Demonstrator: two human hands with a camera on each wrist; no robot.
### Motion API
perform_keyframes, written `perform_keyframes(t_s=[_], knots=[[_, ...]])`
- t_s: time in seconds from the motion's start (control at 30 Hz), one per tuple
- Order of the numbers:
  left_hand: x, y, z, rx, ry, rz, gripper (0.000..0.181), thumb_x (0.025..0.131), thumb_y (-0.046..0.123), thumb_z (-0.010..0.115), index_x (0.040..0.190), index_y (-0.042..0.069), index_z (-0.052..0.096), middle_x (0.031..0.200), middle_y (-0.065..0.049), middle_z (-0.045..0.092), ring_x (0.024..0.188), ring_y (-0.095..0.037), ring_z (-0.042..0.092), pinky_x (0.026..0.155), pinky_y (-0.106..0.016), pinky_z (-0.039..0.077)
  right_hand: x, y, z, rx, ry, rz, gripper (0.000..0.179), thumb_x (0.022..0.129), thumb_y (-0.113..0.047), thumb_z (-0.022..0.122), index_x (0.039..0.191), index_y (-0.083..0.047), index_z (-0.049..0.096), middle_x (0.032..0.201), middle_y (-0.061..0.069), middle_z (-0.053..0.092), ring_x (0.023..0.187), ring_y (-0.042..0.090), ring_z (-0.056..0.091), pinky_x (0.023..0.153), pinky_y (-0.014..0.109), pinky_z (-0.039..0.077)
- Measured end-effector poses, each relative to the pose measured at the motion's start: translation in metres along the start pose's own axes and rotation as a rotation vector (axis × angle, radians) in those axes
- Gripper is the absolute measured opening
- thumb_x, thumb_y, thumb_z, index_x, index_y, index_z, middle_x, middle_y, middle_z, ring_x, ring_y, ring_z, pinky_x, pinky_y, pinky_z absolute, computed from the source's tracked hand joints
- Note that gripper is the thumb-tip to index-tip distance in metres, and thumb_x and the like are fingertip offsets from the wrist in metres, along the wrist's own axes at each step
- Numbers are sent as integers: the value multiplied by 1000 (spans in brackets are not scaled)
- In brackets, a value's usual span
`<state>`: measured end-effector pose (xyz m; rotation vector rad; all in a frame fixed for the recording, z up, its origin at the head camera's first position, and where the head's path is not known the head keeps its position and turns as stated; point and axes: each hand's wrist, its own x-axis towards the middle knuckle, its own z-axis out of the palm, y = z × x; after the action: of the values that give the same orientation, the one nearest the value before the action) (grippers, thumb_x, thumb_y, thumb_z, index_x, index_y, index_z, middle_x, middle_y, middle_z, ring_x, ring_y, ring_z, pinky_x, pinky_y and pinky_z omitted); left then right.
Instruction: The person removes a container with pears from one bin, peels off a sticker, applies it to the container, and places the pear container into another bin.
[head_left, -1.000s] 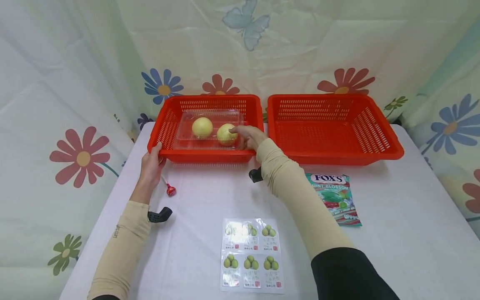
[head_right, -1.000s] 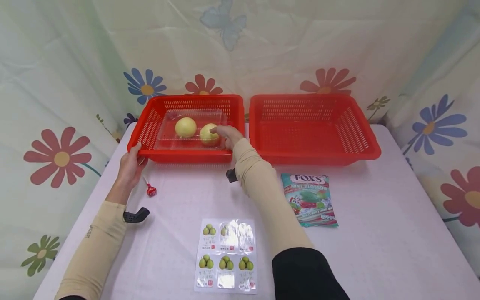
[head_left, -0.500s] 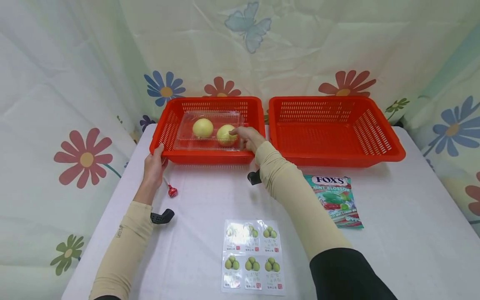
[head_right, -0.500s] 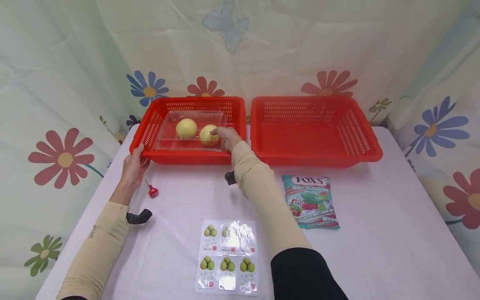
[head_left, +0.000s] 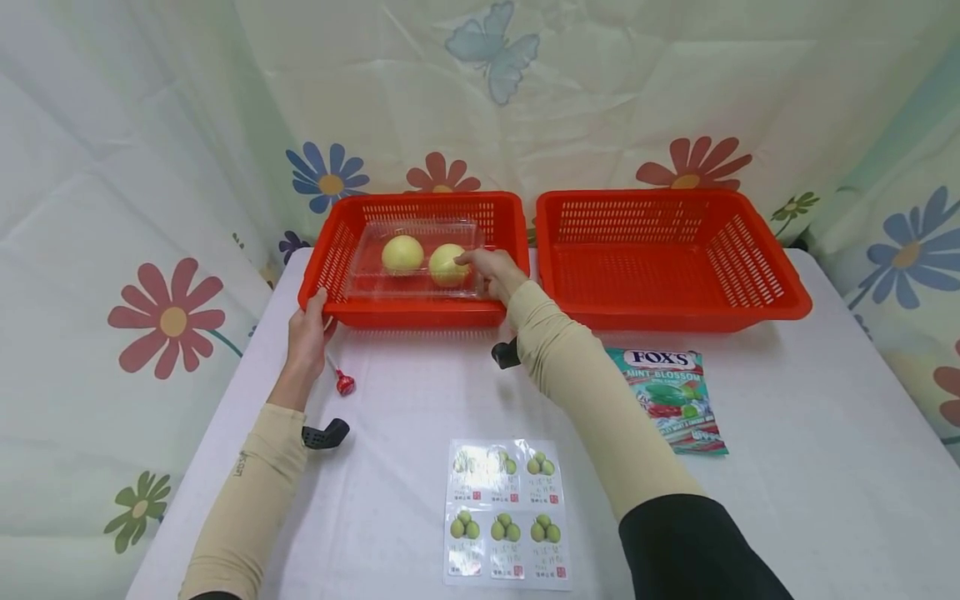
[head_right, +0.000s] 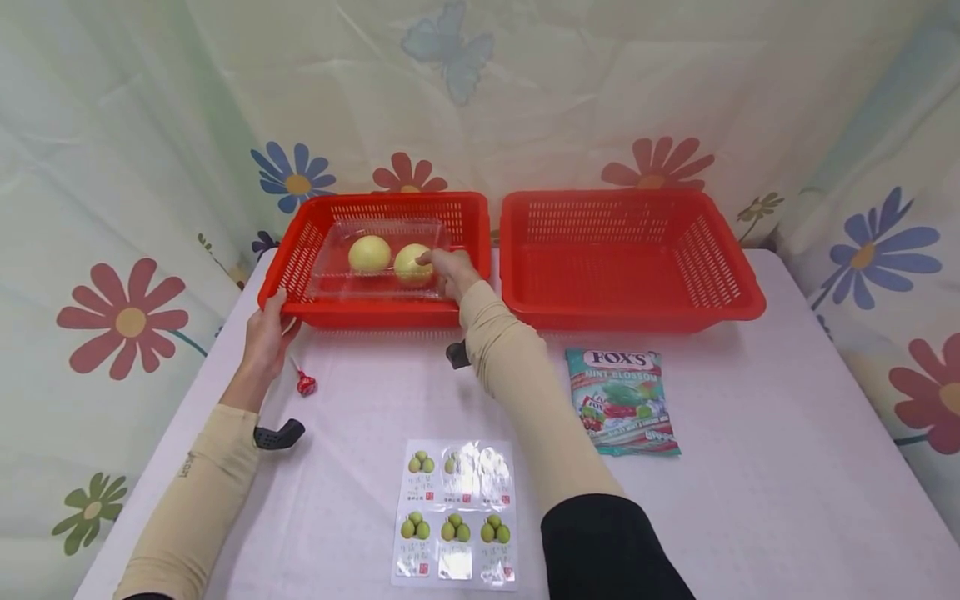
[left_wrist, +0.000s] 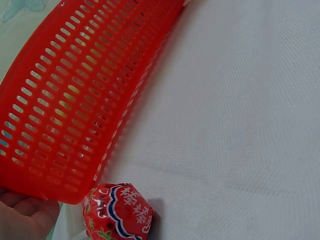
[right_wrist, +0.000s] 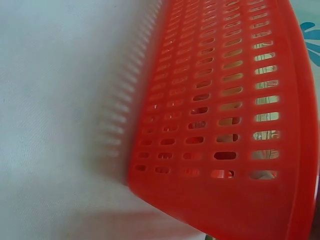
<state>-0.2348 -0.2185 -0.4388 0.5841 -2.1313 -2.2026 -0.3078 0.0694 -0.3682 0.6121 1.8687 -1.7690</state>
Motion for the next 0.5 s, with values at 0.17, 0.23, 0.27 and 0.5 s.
perform_keyframes(t_s=[0.17,0.23,0.27,0.5], knots=[[1,0,0,2,-4,4,60,96,55,46,149,31,33,150,7,41,134,-17,40,115,-36,32,-4,-3,-1,11,2,1,42,89,-33,67,125,-17,52,90,0,45,59,14,37,55,19,34],[1,0,0,-2,-3,2,61,96,55,47,150,30,33,150,6,41,134,-17,40,115,-37,32,-6,-5,-2,21,-2,-2,41,89,-32,67,124,-17,53,90,1,45,60,14,37,55,19,34],[2,0,0,-3,-2,1,62,95,56,47,150,30,33,150,6,41,134,-17,40,115,-37,32,-7,-6,-2,22,-2,-3,41,89,-33,67,124,-18,52,91,1,47,61,14,38,55,19,34],[2,-2,-1,5,-4,13,61,96,56,46,149,29,34,149,4,42,132,-17,41,115,-37,33,-21,-19,-3,20,5,-39,32,90,-36,66,114,-17,56,84,0,50,56,13,39,53,18,35]])
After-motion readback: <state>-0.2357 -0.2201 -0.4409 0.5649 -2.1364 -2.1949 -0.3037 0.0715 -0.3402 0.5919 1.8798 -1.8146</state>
